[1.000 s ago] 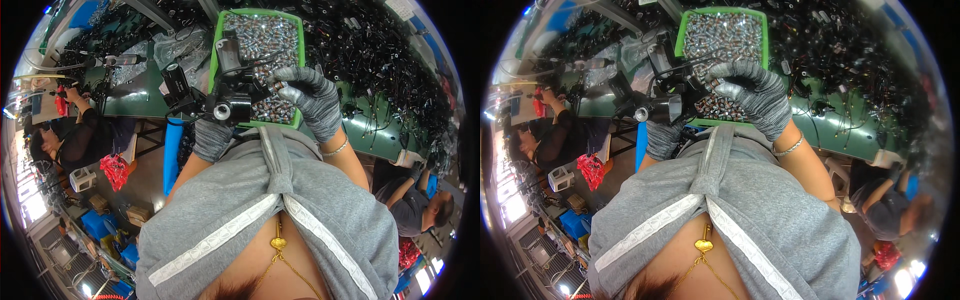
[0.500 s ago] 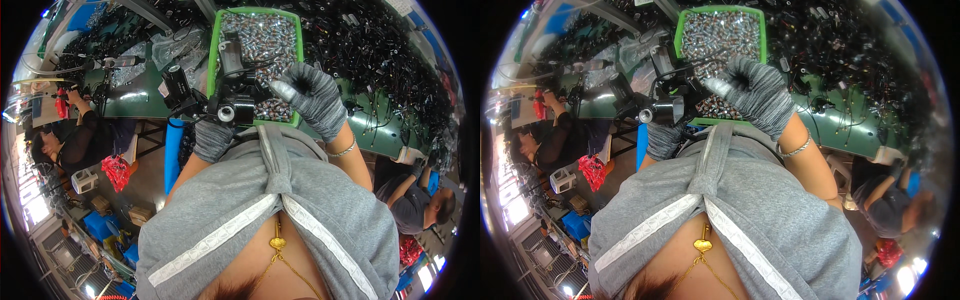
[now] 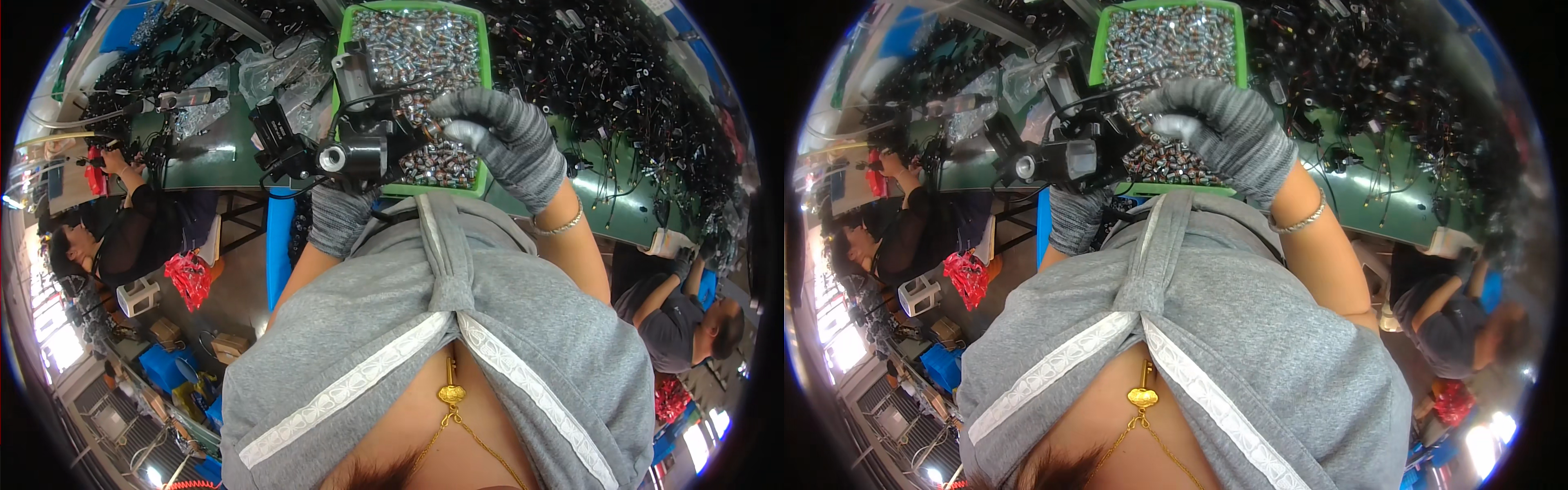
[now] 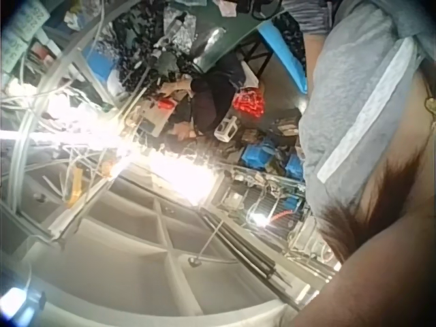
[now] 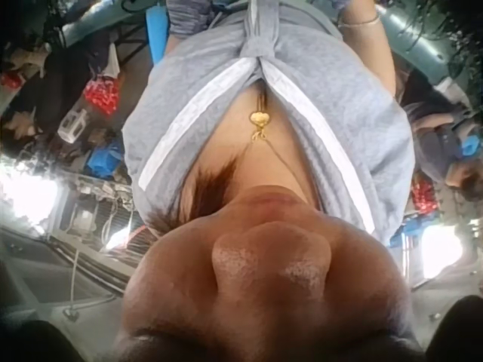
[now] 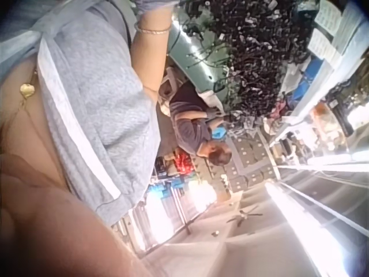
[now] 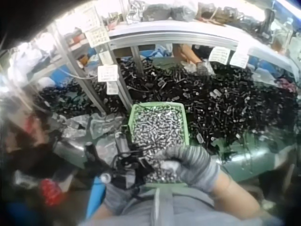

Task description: Assembling and trimming plastic electronic components on a production line.

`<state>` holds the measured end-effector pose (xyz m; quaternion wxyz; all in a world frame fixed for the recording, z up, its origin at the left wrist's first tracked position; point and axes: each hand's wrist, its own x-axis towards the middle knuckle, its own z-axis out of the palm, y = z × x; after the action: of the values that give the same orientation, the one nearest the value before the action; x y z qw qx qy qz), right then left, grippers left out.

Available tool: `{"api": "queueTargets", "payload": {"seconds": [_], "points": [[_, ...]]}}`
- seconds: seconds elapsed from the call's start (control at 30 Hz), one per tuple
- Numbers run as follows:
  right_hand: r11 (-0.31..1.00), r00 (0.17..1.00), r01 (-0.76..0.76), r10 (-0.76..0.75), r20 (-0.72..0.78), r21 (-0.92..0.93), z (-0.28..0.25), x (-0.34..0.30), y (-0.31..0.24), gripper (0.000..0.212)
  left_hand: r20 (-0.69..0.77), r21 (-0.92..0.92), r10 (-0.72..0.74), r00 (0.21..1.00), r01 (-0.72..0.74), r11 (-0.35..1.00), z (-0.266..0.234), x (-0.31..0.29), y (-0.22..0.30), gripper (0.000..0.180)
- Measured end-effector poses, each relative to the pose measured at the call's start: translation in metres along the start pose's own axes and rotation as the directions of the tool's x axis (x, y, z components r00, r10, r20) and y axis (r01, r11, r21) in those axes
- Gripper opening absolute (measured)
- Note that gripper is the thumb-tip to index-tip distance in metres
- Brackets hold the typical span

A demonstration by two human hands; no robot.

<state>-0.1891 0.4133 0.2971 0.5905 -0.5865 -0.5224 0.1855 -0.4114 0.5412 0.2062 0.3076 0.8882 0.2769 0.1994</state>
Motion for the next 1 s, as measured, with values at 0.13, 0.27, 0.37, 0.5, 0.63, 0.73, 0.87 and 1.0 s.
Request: {"api": "queueTargets", "payload": {"seconds": [0.13,0.27,0.37,0.5,0.63,0.73,0.87,1.0], "points": [[0.812,0.954,-0.127,0.257,0.153,-0.57,-0.003,0.018,-0.012,0.035,-0.007,-0.017,0.017,1.0,-0.017,1.0,0.002,-0.002,-0.011,0.051],[0.897,0.894,-0.418,0.434,0.11,-0.146,-0.012,0.015,0.005,0.032,0.112,-0.003,-0.026,0.993,0.026,1.0,-0.006,0.002,0.001,0.044],[0.999,0.995,-0.024,0.022,0.095,0.021,0.001,0.009,0.008,0.033,0.107,0.225,0.143,0.984,-0.164,0.96,-0.008,0.003,-0.002,0.036],[0.846,0.896,-0.357,0.43,0.111,-0.395,0.007,0.022,-0.014,0.029,0.095,0.218,0.103,0.99,-0.122,0.968,0.001,0.002,-0.007,0.035],[0.658,0.708,-0.691,0.7,0.095,0.298,0.005,0.024,-0.006,0.03,0.084,0.252,0.071,0.994,-0.09,0.964,0.009,-0.004,-0.016,0.034],[0.659,0.745,-0.658,0.641,0.184,0.365,-0.021,-0.001,0.058,0.026,0.09,0.25,0.06,0.994,-0.081,0.965,0.004,0.002,-0.008,0.034],[0.66,0.737,-0.598,0.675,0.01,-0.454,-0.013,-0.044,0.12,0.022,0.173,-0.16,-0.341,0.924,0.368,0.916,-0.016,0.019,0.019,0.026],[0.642,0.791,-0.397,0.602,0.11,-0.656,-0.007,-0.058,0.133,0.02,0.213,-0.548,-0.604,0.768,0.606,0.577,-0.019,0.019,0.029,0.02]]}}
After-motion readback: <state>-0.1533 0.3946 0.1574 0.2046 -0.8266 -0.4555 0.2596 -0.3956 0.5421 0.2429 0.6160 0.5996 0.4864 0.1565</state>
